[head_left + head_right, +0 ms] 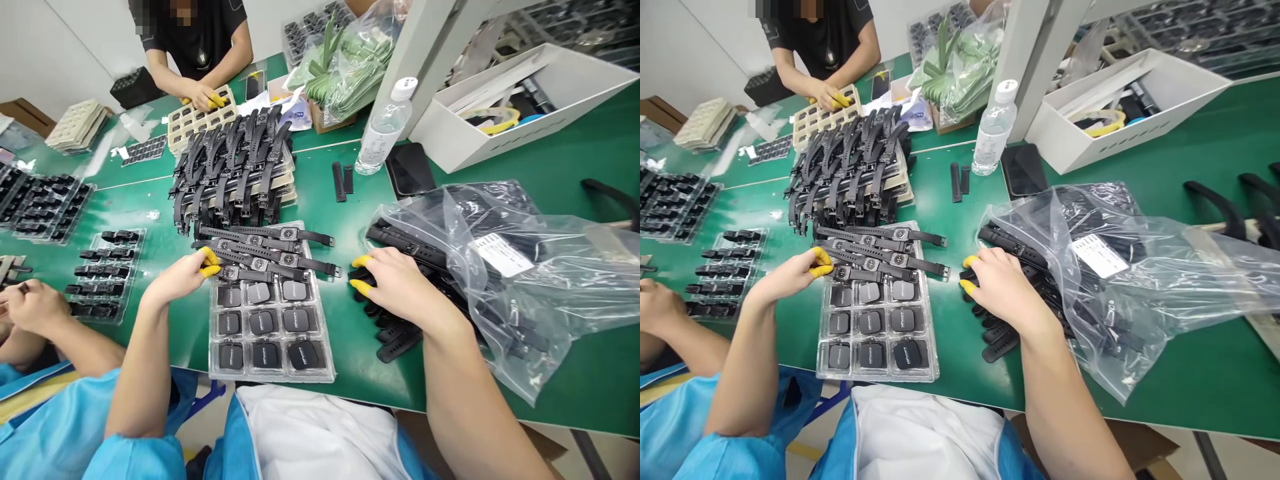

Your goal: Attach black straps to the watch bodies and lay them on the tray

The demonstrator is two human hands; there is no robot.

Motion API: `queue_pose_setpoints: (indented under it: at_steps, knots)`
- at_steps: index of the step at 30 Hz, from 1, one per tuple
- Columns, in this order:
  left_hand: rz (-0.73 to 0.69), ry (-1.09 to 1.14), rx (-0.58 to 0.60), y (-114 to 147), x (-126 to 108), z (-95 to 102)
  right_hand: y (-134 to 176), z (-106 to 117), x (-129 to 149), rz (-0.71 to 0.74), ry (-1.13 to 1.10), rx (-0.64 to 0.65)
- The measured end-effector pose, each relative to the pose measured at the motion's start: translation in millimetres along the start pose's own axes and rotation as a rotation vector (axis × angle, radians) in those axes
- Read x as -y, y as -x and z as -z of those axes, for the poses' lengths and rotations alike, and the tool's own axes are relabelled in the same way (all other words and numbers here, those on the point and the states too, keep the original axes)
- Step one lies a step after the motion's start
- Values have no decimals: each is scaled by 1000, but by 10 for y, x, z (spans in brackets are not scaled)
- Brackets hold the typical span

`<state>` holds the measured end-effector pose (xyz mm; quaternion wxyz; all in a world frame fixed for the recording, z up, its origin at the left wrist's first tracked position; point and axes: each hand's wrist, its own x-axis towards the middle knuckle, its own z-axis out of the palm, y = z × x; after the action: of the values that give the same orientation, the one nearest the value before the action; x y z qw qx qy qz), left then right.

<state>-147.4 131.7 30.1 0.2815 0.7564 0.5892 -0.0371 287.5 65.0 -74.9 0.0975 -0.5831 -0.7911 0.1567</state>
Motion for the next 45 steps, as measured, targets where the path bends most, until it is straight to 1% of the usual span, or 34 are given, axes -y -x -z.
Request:
queue_pose_setpoints:
  at_steps: [4, 6, 7, 9, 10, 11, 12, 13, 14, 15, 16, 18, 21, 23, 25, 28, 31, 32, 34, 36, 37, 39, 40, 42, 45]
  knots:
    - [80, -80, -122, -39, 34, -29, -29, -5, 21, -13, -9, -22]
    - [102, -175, -168, -20, 39, -40, -53, 21, 19, -2, -33, -63]
    - [120, -251, -222, 5, 18, -53, -63, 35, 17, 4, -53, -100]
    - [140, -384, -385, 82, -102, -113, -77, 63, 22, 0, -118, -202]
    - [115, -409, -454, 128, -209, -165, -80, 74, 35, -9, -160, -264]
    - [59, -394, -499, 174, -347, -234, -81, 84, 55, -17, -205, -330]
    - [-64, -333, -466, 216, -508, -317, -79, 91, 85, -18, -248, -393]
    - [-200, -299, -390, 249, -683, -411, -76, 96, 122, -10, -285, -452]
    - [-299, -316, -322, 272, -860, -509, -71, 99, 166, 4, -314, -505]
    - [-367, -371, -264, 283, -1028, -606, -66, 99, 214, 24, -337, -551]
    - [-412, -441, -218, 281, -1175, -694, -60, 97, 264, 45, -354, -589]
    - [-464, -570, -172, 251, -1389, -832, -45, 85, 358, 91, -390, -640]
    - [-486, -686, -162, 177, -1532, -939, -14, 49, 477, 144, -517, -654]
    - [-476, -715, -171, 130, -1572, -978, 10, 22, 553, 123, -651, -628]
    - [-446, -712, -184, 91, -1602, -1009, 34, 8, 639, 64, -813, -565]
    - [-408, -676, -193, 60, -1617, -1011, 61, 31, 785, -36, -1104, -406]
    - [-438, -590, -163, 77, -1569, -893, 69, 90, 920, -87, -1374, -222]
    - [-442, -521, -148, 88, -1542, -834, 68, 106, 957, -90, -1440, -168]
    - [-403, -307, -133, 100, -1480, -724, 66, 122, 1018, -81, -1540, -61]
    - [-355, -41, -151, 83, -1423, -677, 65, 112, 1063, -60, -1617, 47]
    - [-359, 87, -167, 60, -1399, -687, 66, 99, 1081, -49, -1653, 96]
    - [-431, 281, -187, -1, -1363, -761, 70, 64, 1105, -34, -1715, 174]
    - [-489, 335, -187, -35, -1348, -813, 71, 46, 1111, -31, -1737, 200]
    - [-623, 359, -188, -92, -1321, -912, 72, 11, 1114, -33, -1760, 231]
    - [-803, 319, -257, -139, -1278, -996, 68, -33, 1108, -53, -1779, 223]
